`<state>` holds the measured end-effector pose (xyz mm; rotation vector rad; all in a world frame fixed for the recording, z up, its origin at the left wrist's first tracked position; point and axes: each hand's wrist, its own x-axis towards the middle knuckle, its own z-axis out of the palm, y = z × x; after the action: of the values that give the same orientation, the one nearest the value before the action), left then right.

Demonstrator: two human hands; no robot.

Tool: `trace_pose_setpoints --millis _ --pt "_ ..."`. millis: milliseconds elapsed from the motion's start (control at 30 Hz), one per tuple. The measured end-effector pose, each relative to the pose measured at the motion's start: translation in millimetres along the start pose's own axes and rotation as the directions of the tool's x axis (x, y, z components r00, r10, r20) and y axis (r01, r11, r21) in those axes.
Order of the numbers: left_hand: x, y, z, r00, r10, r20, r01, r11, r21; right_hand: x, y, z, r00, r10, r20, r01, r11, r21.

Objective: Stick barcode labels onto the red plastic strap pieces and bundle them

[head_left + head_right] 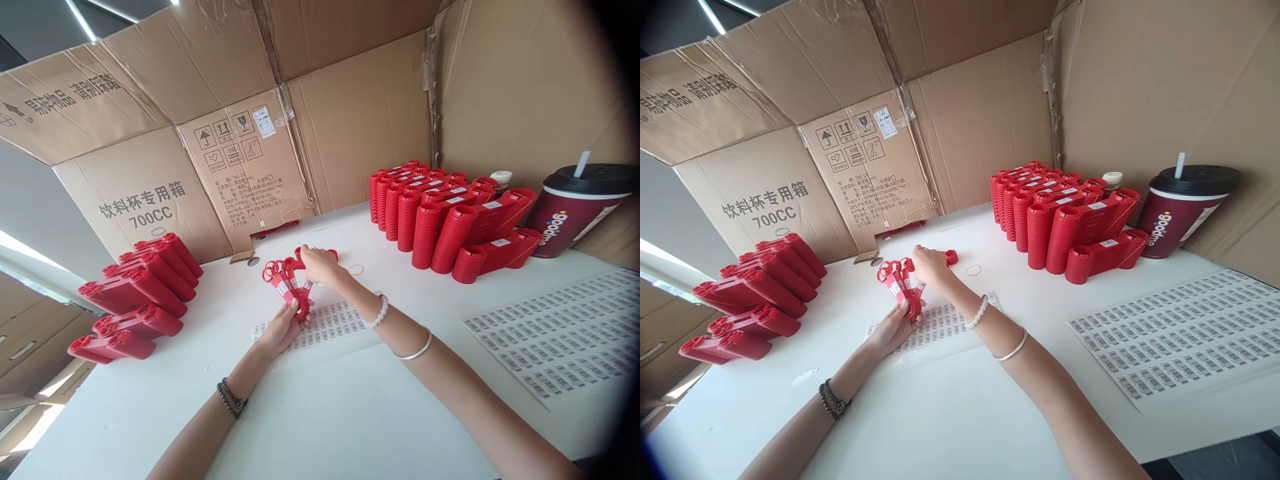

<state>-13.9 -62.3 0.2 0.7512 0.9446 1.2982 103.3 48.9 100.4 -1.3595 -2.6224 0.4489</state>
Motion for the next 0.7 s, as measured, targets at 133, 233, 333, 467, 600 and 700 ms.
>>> trace_pose_setpoints --millis 133,233,333,467,600,700 --pt "-3.0 -2.5 4.0 1.000 -0.015 -0.020 0.014 0.999 -0.045 -0.2 -5.7 7.1 0.992 0.041 -0.122 -0.047 0.998 -0.042" --pt "-4.3 -3.6 5.1 1.000 -0.023 -0.015 0.022 0.998 -0.057 4.6 4.5 3.6 0.982 0.104 -0.160 -0.111 0.993 -0.031" --pt "-4.1 -3.3 4.9 1.000 -0.023 0.003 0.023 0.998 -0.062 9.7 22.0 -5.9 0.987 0.109 -0.118 -0.107 0.994 0.024" --pt "-4.2 -3.6 4.2 1.000 -0.018 0.015 0.019 0.999 -0.034 10.9 32.5 -13.9 0.995 0.061 -0.080 -0.057 0.997 0.051" --pt "-6.1 -4.8 3.7 0.997 0.006 0.079 -0.013 0.997 0.082 6.6 26.8 -13.4 0.996 0.019 -0.093 -0.011 0.996 0.086" --pt "-8.1 -4.9 2.6 0.985 0.004 0.170 -0.033 0.985 0.170 4.7 28.9 -15.5 0.997 -0.081 -0.015 0.082 0.983 0.166"
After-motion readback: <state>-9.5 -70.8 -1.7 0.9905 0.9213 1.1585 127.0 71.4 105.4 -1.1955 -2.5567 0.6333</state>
